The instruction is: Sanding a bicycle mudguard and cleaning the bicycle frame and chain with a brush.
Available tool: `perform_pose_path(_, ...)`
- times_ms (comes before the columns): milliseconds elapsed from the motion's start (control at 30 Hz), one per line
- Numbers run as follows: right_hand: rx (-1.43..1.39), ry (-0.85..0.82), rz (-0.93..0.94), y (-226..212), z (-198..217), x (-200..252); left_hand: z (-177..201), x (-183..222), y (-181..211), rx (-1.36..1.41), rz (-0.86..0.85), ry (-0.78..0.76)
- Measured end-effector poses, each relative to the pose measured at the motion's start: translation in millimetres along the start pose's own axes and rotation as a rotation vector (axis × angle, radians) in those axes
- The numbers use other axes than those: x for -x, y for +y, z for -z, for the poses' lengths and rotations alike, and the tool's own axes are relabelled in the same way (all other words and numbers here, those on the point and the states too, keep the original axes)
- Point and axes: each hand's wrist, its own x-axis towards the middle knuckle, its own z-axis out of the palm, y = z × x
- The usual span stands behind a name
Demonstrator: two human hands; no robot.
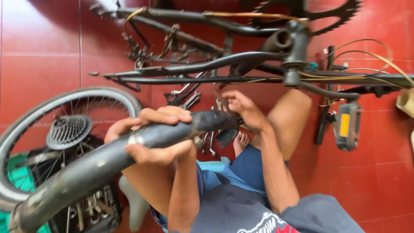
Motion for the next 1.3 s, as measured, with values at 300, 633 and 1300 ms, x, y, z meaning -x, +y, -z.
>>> perform_pose_path(300,-0.265,0.084,0.320,-62.3,-15.8,117.1,-42.4,2.1,16.0,-0.172,-0.041,0.256)
perform_pose_path(633,-0.526,0.020,0.375,-121.8,-39.7,170.2,-60.2,-58.0,37.7,-0.168,-0.171,0.367)
perform_pose_path(1300,-0.670,0.436,0.157,-1.7,-67.2,122.2,108.3,124.8,-40.8,-0.191,0.445,0.422)
